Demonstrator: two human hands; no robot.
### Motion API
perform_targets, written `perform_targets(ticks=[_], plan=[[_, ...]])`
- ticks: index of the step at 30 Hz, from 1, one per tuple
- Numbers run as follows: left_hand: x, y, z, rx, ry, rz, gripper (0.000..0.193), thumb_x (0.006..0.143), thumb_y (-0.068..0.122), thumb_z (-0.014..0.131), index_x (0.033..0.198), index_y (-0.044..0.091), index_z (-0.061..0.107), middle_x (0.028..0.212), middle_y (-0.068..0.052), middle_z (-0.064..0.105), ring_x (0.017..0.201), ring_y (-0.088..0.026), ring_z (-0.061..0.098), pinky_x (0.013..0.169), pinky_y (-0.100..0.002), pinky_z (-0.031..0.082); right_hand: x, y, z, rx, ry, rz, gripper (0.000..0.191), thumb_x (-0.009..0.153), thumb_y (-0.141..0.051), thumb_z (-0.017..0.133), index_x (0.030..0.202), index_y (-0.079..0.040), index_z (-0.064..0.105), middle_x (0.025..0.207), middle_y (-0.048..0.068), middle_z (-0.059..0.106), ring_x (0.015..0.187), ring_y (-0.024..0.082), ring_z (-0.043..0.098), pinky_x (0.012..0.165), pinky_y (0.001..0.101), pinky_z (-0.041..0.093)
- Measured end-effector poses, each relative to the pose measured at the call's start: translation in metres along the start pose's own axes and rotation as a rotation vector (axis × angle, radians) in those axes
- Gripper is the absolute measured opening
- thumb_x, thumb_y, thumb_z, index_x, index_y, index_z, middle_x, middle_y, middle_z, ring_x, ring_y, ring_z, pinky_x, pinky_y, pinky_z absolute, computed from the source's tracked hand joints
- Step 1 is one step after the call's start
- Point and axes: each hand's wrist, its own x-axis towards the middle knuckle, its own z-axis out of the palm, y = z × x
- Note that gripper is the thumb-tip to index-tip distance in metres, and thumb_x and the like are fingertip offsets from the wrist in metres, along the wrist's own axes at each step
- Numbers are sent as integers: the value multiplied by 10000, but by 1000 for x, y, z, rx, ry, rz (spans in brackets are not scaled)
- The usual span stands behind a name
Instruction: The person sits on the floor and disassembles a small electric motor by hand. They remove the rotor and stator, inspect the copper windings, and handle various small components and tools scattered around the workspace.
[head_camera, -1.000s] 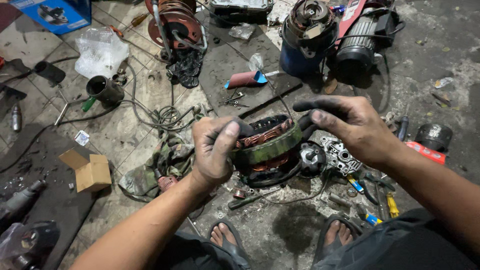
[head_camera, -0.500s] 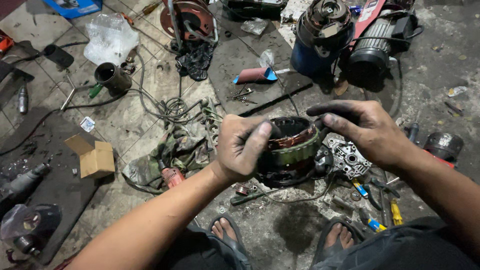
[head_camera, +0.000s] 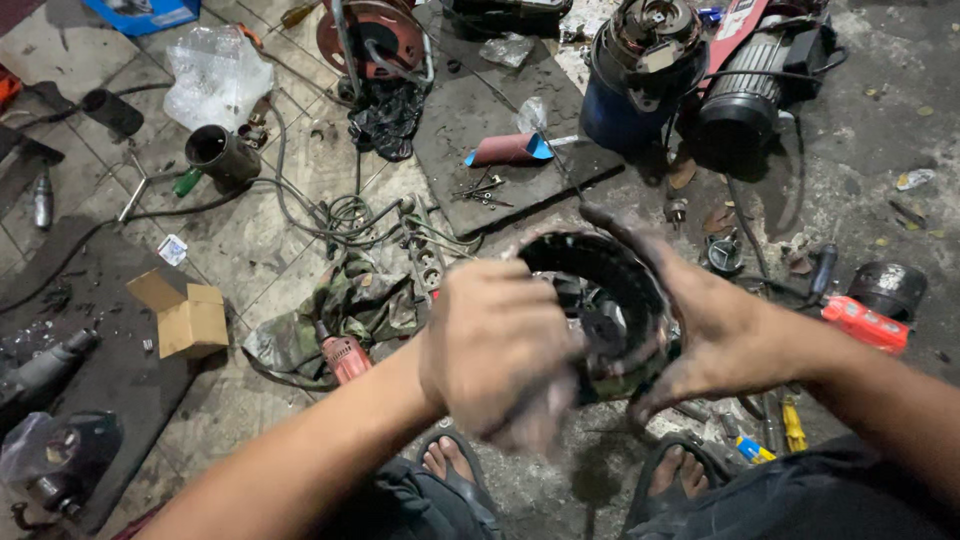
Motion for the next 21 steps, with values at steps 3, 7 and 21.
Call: perform_targets(ticks=[3, 7, 21], plan=[[9, 14, -13, 68, 2, 149, 412, 551, 164, 633, 920, -18, 664, 771, -76, 604, 667, -248, 611, 565, -374, 434, -5, -9, 8, 165, 81, -13, 1328, 605, -368, 968, 1595, 29, 176, 1583, 208, 387, 1463, 315, 416, 1200, 456, 349], [14, 20, -18, 290, 74, 212, 115, 905, 150, 686, 969, 68, 637, 910, -51, 637, 833, -255, 618, 756, -431, 492, -4, -17, 16, 363, 173, -73, 1320, 615, -214, 999, 1610, 5, 160, 1603, 184, 381, 1486, 285, 449, 1242, 442, 381], [-5, 30, 38, -647, 618, -672, 655, 1113, 495, 404, 1514, -20, 354, 1386, -189, 541, 1289, -257, 552, 1180, -374, 445, -7, 2, 22, 149, 270, -239, 1224, 648, -168, 989, 1596, -96, 219, 1623, 222, 311, 1549, 321, 391, 1285, 464, 397]])
